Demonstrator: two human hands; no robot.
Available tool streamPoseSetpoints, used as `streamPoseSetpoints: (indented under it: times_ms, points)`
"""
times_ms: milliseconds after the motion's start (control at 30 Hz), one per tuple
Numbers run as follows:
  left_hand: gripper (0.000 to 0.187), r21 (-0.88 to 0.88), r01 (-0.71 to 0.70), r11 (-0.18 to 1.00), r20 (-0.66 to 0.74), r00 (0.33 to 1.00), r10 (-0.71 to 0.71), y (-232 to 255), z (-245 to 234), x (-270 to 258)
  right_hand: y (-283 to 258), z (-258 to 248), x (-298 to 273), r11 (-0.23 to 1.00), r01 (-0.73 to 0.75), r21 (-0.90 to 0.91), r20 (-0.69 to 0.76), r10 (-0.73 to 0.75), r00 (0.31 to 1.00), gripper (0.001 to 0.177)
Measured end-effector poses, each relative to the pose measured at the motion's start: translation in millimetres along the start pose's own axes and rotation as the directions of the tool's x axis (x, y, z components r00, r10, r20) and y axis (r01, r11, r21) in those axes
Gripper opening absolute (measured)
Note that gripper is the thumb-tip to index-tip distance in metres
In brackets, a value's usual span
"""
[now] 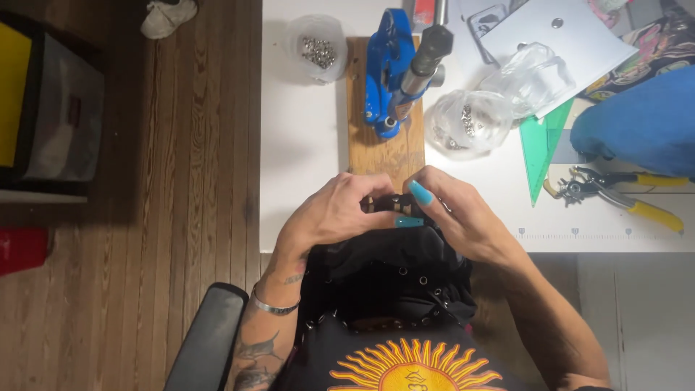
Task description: Installing metal grommets onto a black fabric item using a manual hand press
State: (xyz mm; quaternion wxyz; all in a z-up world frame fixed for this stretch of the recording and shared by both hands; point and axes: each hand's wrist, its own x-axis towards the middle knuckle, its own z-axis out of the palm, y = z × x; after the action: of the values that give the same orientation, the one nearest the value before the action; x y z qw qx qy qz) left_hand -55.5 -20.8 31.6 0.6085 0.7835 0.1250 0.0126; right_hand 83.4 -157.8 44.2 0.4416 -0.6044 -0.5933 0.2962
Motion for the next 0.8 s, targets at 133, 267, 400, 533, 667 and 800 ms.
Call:
streamPoseSetpoints:
  times_ms: [133,267,400,533,667,800]
  points:
    - [0.027,-0.105,-0.108,0.989,0.032,0.993,0.112,-20,11,-5,-10,1,-2,0.962,0.196,-0.191,0.062,-0.188,0.980,0.024]
    - [0.016,-0.147,-0.221,0.964,-0.015,0.975,0.221,-22,17,-8,-6,1,-10,0.912,0.298,-0.282,0.102,-0.281,0.954,0.020]
    - [0.018,0.088,-0.432,0.898,-0.121,0.890,0.440,-4,14,-16,10,-9,-19,0.961,0.237,-0.143,0.053,-0.231,0.971,0.033]
    - [0.021,0.433,-0.514,0.741,-0.156,0.767,0.623,7,18,-19,35,-12,-20,0.939,-0.133,0.316,0.116,0.101,0.988,0.042]
    - [0.022,0.575,-0.562,0.594,-0.088,0.680,0.728,8,22,-13,22,-9,-14,0.946,-0.179,0.271,0.310,0.090,0.947,0.044]
    - [0.024,0.585,-0.587,0.560,-0.077,0.647,0.759,5,22,-12,14,-16,-10,0.984,-0.095,0.153,0.366,0.032,0.930,0.033]
